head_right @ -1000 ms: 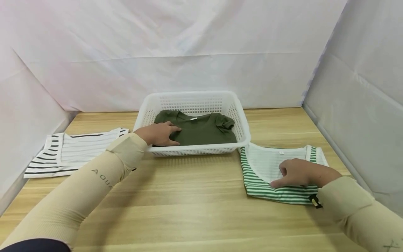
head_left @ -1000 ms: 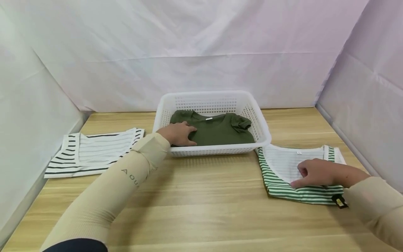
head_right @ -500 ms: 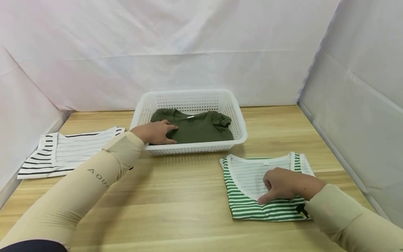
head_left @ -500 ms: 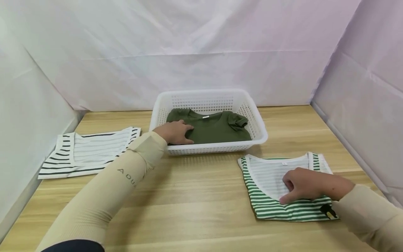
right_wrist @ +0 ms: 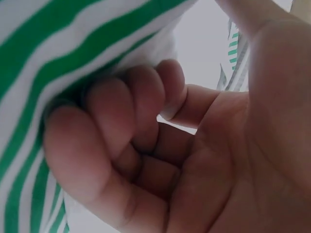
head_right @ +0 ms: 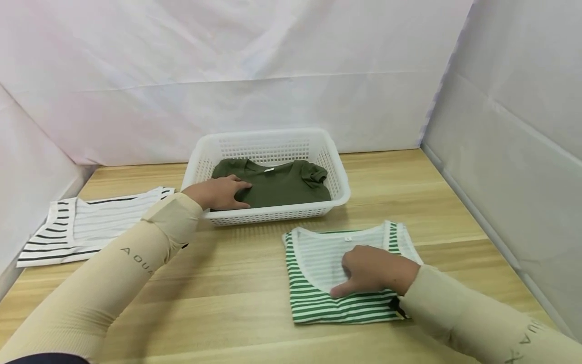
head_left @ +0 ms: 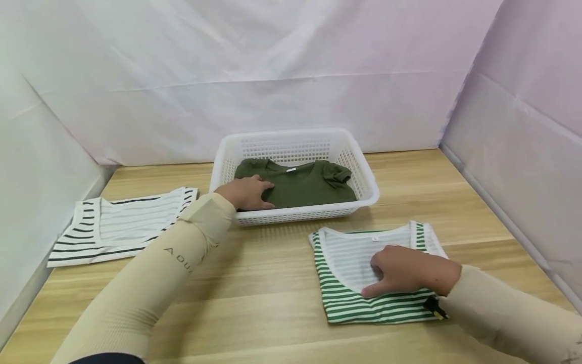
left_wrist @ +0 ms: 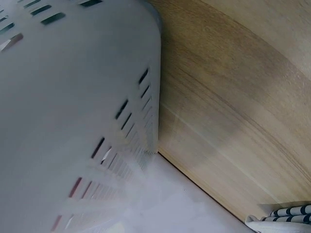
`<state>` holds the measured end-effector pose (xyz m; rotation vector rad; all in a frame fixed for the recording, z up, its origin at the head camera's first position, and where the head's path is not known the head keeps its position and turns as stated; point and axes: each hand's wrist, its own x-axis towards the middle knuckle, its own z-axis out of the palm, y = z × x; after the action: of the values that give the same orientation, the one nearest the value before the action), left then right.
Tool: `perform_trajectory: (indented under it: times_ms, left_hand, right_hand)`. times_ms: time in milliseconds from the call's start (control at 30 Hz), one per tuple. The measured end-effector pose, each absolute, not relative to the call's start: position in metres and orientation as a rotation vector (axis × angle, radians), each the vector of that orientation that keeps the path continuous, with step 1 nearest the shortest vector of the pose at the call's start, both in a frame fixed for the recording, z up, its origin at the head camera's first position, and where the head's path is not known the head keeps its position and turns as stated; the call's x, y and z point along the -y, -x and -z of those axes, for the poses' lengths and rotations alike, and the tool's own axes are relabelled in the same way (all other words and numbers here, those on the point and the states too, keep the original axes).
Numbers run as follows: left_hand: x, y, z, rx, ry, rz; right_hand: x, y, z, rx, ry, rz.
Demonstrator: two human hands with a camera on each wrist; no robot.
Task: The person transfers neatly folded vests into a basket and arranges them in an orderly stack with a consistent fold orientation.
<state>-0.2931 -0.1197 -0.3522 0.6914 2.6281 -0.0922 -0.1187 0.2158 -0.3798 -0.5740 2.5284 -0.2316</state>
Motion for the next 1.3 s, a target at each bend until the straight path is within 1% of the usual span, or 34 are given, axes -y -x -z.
perform_trajectory:
  times_ms: [100, 300, 433, 633, 833, 933, 1100, 1300]
  left_hand:
    - [0.122, 0.292, 0.353, -2.620, -0.686, 0.077]
    - [0.122, 0.292, 0.354, -2.633, -0.678, 0.074]
    - [0.123, 0.292, 0.354, -2.644, -0.665, 0.071]
    - [0.127, 0.290, 0.355, -2.626, -0.664, 0.062]
    - [0.125, 0.290, 0.352, -2.640, -0.666, 0.065]
    - [0.124, 0.290, 0.353, -2.638, -0.654, 0.065]
    - [0.122, 0.289, 0.356, -2.624, -0.654, 0.070]
    - [0.120, 0.292, 0.353, -2.648, -0.651, 0.074]
  right_hand:
    - [-0.194, 0.120, 0.381, -2.520, 0.622, 0.225]
    - [-0.155, 0.120, 0.380, -2.539, 0.620, 0.295]
    - [-0.135, 0.120, 0.378, -2.561, 0.668, 0.332]
    - [-0.110, 0.122, 0.381, -2.548, 0.741, 0.273]
    - [-0.093, 0.123, 0.383, -2.564, 0.825, 0.226]
    - [-0.087, 0.124, 0.384, -2.557, 0.822, 0.193]
    - [-0.084, 0.121, 0.384, -2.543, 0.801, 0.167]
    - [-0.082, 0.122, 0.380, -2.569, 0.854, 0.188]
